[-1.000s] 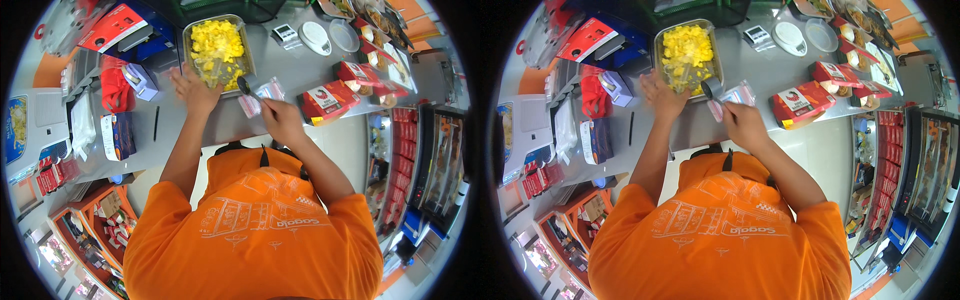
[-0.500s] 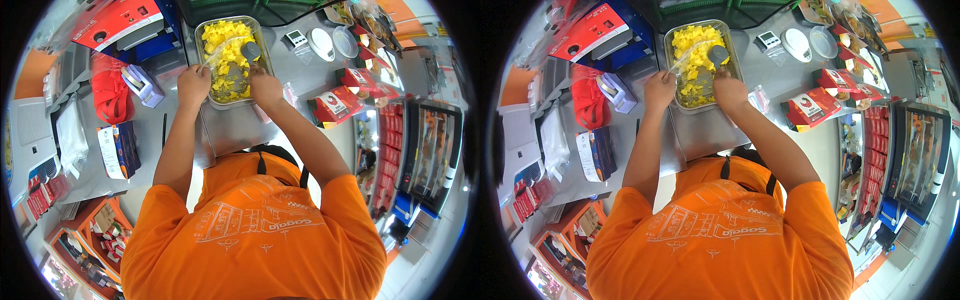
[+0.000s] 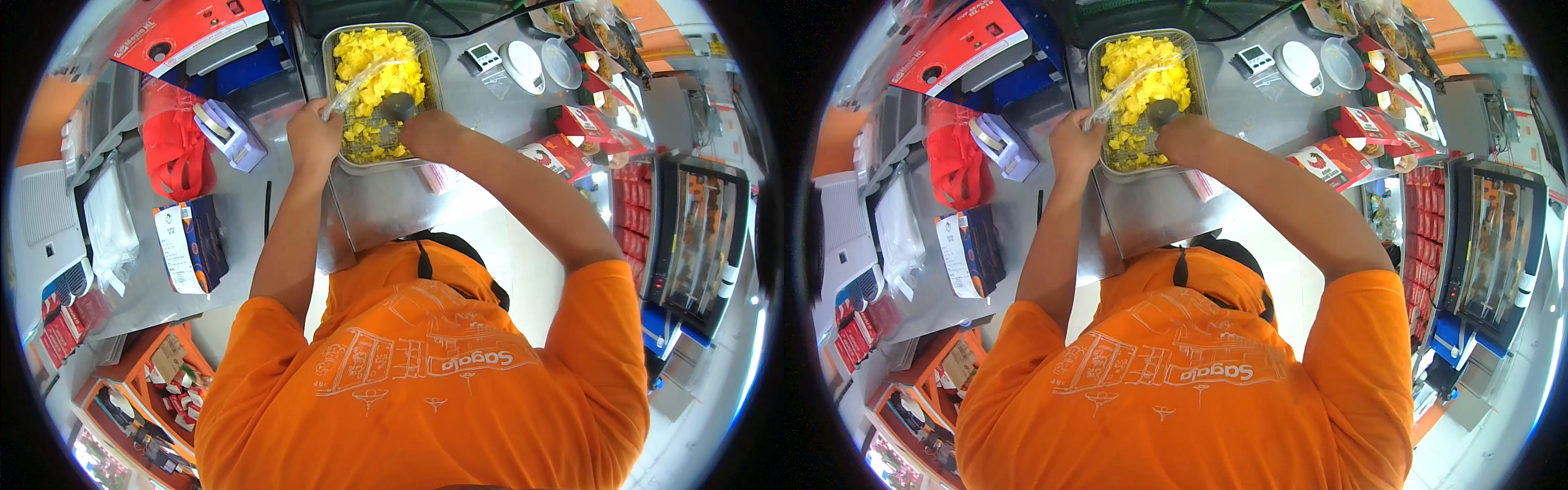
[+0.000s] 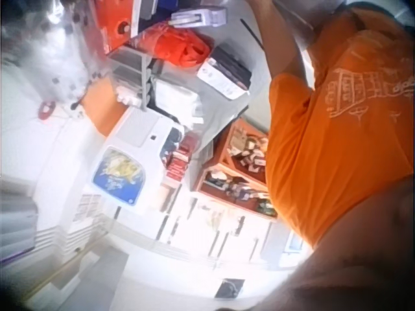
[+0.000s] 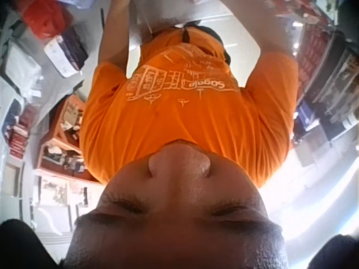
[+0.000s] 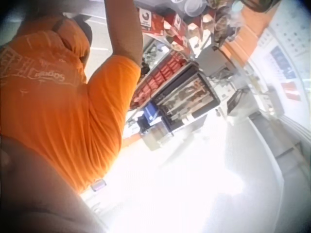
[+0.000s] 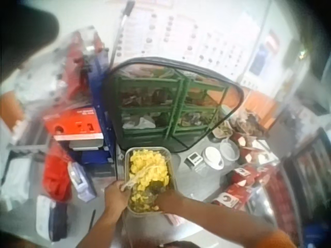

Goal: The person scoops yellow food from a container into red boxes, writes on a receipt, and places the boxes into plastic bags. The person handles multiple boxes and bags, organizing them on the counter.

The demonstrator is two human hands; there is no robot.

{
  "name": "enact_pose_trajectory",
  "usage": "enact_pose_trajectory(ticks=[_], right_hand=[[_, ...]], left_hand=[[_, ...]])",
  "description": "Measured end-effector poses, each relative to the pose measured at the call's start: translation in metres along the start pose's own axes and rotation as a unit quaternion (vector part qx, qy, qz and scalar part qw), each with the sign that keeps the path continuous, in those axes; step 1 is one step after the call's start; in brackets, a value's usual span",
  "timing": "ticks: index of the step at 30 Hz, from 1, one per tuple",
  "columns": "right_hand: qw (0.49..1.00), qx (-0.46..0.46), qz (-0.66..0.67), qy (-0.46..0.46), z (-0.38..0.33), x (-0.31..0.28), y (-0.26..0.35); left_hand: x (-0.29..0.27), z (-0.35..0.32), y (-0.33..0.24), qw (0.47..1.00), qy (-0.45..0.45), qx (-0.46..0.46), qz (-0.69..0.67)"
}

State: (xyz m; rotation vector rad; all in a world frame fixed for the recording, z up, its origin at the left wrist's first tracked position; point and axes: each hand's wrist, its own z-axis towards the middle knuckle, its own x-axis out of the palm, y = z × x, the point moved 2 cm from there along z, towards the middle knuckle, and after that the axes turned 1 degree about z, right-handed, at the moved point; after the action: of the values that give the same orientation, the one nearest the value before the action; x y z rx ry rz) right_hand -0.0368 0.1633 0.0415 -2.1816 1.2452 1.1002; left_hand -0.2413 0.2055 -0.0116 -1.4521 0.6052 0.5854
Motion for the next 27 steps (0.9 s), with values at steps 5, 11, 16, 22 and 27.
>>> enact_pose_trajectory(ticks=[5,11,16,22,27], right_hand=[[0.988,-0.025,0.143,-0.06,-0.021,0.016,0.019],[0.918,-0.099,0.337,-0.184,-0.015,0.027,0.022],[0.767,0.025,0.64,-0.04,-0.013,0.024,0.003],[0.547,0.054,0.835,0.027,-0.016,0.065,-0.018],[0.432,0.031,0.9,-0.036,-0.052,0.079,-0.027]], left_hand=[[0.006,-0.008,-0.001,0.997,-0.019,-0.043,-0.053],[0.01,-0.01,-0.001,0.996,-0.015,-0.057,-0.069],[0.008,-0.01,0.003,0.996,-0.021,-0.051,-0.077],[0.003,-0.006,0.016,0.986,0.029,-0.073,-0.149],[0.0,-0.003,0.028,0.949,0.103,-0.072,-0.288]])
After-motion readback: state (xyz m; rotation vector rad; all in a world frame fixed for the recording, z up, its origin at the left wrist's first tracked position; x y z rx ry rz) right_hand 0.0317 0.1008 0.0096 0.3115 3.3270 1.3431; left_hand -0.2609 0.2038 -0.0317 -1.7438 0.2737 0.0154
